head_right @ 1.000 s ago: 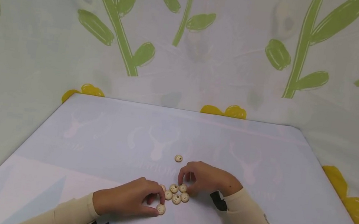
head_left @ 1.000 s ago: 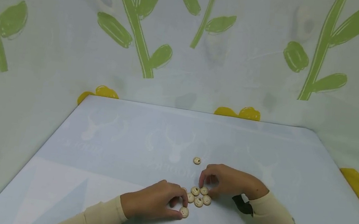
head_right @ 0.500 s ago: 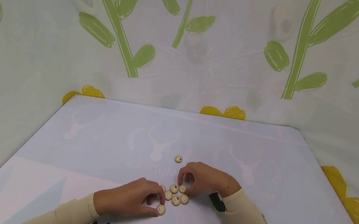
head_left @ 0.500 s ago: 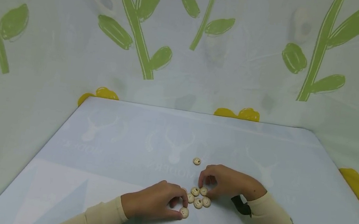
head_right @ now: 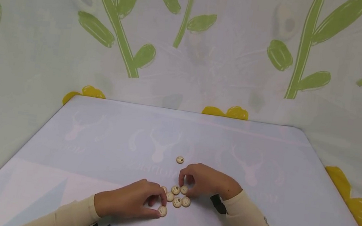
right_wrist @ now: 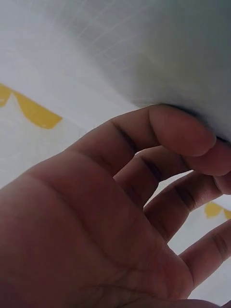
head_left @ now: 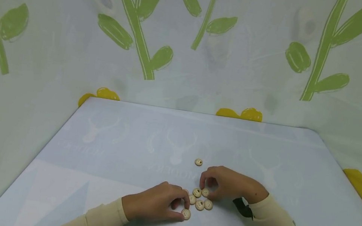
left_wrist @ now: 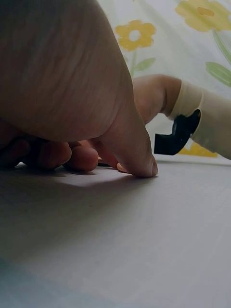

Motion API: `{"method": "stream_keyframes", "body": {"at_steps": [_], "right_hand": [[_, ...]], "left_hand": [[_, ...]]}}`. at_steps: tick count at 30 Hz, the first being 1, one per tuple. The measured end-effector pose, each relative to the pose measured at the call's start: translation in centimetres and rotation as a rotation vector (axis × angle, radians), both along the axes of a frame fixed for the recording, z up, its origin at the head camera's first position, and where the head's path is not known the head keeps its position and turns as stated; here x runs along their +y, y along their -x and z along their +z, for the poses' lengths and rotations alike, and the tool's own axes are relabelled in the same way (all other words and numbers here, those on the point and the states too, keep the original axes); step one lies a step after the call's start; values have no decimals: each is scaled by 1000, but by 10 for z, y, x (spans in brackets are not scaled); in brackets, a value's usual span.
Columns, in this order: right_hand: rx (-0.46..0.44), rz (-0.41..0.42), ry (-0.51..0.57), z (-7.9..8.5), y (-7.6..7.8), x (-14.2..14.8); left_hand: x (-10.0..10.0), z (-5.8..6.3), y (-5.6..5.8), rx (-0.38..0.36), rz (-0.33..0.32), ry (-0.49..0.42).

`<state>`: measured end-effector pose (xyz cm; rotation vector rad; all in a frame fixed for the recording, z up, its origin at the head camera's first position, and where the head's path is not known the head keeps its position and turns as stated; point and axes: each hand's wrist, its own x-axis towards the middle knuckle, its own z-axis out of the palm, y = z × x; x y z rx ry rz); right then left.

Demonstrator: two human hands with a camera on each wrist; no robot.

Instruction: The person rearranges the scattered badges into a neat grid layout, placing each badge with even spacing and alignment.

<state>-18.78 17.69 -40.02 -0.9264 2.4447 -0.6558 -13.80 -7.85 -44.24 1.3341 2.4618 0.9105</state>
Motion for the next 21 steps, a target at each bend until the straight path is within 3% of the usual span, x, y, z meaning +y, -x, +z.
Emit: {"method": "stream_keyframes", "body": {"at_steps": [21], "right_hand": [[41, 8, -12, -2, 1, -1]], "left_hand": [[1, 3, -3, -5, 9, 11]]}}
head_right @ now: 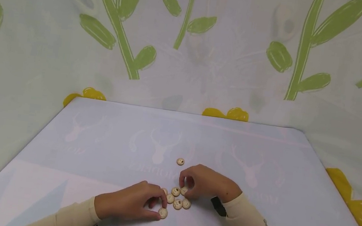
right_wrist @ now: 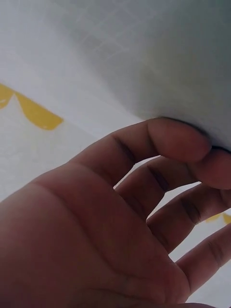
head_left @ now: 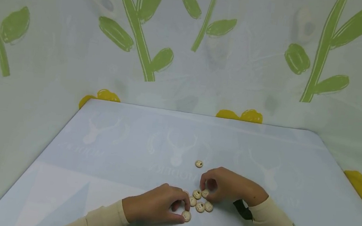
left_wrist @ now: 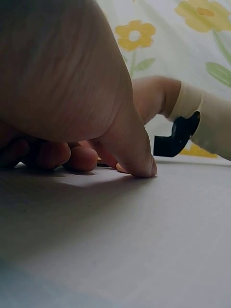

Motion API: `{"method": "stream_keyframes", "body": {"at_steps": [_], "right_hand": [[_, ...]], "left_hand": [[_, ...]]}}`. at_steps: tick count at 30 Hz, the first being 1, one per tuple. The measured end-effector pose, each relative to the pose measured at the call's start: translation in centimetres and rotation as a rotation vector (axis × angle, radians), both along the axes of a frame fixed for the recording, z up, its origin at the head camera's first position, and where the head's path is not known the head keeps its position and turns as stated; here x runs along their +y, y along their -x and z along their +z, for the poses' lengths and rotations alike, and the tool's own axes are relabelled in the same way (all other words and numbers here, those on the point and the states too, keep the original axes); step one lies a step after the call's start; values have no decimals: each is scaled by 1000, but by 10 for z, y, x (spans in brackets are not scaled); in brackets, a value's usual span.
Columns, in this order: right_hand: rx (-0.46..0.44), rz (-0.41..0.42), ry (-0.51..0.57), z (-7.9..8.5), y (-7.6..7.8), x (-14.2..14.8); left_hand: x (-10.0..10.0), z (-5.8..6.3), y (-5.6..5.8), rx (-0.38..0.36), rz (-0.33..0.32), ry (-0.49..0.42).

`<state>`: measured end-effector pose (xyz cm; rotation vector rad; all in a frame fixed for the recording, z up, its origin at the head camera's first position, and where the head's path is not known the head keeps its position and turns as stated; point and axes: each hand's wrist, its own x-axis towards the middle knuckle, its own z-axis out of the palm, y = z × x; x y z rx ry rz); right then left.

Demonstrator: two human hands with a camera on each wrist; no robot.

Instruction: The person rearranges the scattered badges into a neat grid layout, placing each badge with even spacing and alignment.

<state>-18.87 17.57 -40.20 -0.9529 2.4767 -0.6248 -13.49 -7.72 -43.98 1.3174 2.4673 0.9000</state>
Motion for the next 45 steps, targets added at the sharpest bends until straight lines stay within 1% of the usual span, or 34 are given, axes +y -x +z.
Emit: {"method": "stream_keyframes", "body": {"at_steps": [5, 12, 21, 29, 34, 40, 45], "right_hand": [[-10, 5, 26, 0, 2, 3], [-25, -7, 51, 0, 6, 5], [44, -52, 93, -3, 11, 5], [119, -114, 73, -3, 14, 3], [152, -132, 82, -3, 15, 4], [150, -168, 110, -5, 16, 4], [135, -222, 92, -7, 17, 3]], "left_hand": [[0, 2, 0, -6, 8, 4], [0, 0, 0, 5, 6, 5], [0, 1, 1, 4, 7, 16], [0, 4, 2, 1, 7, 8], [1, 5, 2, 5, 6, 17], [1, 5, 2, -2, 10, 16], [1, 2, 1, -10, 3, 7]]}}
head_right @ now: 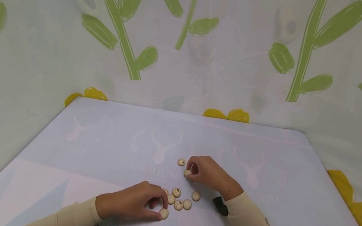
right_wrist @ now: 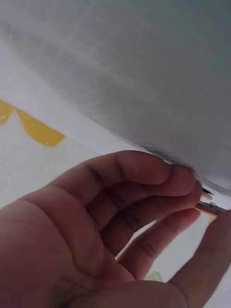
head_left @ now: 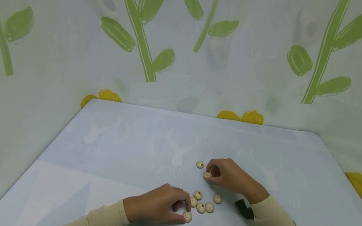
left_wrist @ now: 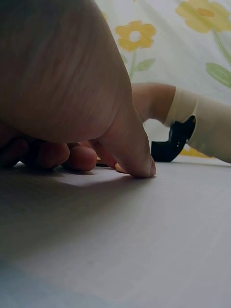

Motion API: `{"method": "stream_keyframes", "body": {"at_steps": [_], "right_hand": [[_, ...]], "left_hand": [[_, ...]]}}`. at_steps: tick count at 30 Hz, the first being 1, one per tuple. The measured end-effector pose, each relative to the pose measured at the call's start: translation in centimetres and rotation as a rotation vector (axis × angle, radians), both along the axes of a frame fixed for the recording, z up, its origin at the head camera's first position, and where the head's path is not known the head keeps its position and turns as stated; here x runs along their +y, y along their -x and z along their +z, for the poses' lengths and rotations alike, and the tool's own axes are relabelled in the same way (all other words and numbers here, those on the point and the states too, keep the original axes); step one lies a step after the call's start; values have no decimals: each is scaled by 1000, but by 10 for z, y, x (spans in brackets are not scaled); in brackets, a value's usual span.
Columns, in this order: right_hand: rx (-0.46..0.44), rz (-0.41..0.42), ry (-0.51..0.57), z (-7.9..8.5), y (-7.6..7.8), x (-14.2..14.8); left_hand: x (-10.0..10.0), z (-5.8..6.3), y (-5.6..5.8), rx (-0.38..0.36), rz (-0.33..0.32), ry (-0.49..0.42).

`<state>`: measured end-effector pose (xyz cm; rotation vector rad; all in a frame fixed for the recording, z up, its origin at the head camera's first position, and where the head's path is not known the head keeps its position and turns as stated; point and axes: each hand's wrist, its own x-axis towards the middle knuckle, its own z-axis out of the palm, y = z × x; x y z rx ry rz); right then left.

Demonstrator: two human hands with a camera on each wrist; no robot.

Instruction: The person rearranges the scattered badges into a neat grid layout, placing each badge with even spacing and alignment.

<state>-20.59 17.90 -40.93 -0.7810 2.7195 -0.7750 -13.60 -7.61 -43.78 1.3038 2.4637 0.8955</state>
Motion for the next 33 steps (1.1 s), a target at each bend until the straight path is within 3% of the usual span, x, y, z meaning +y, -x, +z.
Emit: {"method": "stream_keyframes", "body": {"at_steps": [14, 33], "right_hand": [[11, -106, -23, -2, 3, -5], [7, -159, -46, -5, 7, -7]], "left_hand": [[-2, 0, -2, -5, 14, 6], [-2, -6, 0, 0, -3, -2]]}}
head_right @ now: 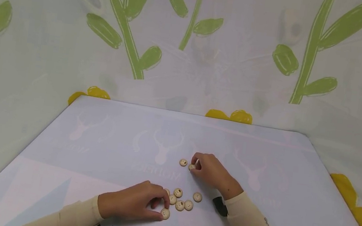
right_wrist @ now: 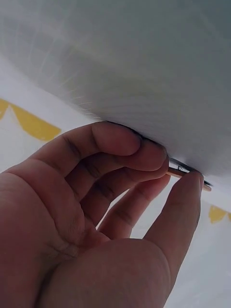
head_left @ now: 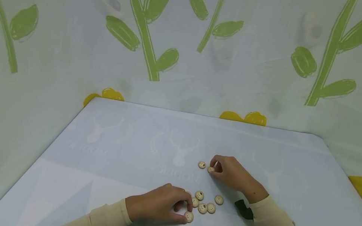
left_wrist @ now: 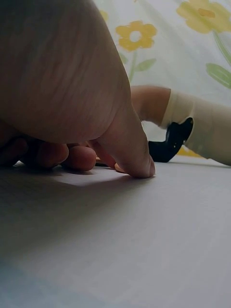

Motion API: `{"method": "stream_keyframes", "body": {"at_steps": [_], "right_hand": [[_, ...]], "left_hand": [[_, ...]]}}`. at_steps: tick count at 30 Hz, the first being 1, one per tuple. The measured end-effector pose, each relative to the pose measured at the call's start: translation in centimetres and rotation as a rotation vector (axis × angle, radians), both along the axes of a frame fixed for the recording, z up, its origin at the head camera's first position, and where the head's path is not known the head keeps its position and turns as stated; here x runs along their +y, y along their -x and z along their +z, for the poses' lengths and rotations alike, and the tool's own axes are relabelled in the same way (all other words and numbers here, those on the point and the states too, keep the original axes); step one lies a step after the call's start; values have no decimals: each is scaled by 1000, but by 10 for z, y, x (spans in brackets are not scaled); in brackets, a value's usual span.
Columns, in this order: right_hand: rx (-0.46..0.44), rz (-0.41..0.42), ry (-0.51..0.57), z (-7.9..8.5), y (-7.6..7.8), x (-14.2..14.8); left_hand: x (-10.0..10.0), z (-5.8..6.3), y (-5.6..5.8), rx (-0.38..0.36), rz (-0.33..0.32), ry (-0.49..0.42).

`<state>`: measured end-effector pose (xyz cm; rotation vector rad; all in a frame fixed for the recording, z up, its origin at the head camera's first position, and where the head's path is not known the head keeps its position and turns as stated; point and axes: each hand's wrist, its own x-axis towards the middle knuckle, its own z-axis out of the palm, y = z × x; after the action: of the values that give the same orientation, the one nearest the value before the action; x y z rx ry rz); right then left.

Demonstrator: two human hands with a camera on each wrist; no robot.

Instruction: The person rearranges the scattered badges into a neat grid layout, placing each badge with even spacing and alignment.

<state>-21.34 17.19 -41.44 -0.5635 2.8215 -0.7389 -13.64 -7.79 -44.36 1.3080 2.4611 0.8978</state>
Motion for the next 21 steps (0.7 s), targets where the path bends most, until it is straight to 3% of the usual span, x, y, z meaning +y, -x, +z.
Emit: {"method": "stream_keyframes", "body": {"at_steps": [21], "right_hand": [[0, -6, -8, -1, 4, 0]], "left_hand": [[-1, 3, 0, -8, 1, 4]]}}
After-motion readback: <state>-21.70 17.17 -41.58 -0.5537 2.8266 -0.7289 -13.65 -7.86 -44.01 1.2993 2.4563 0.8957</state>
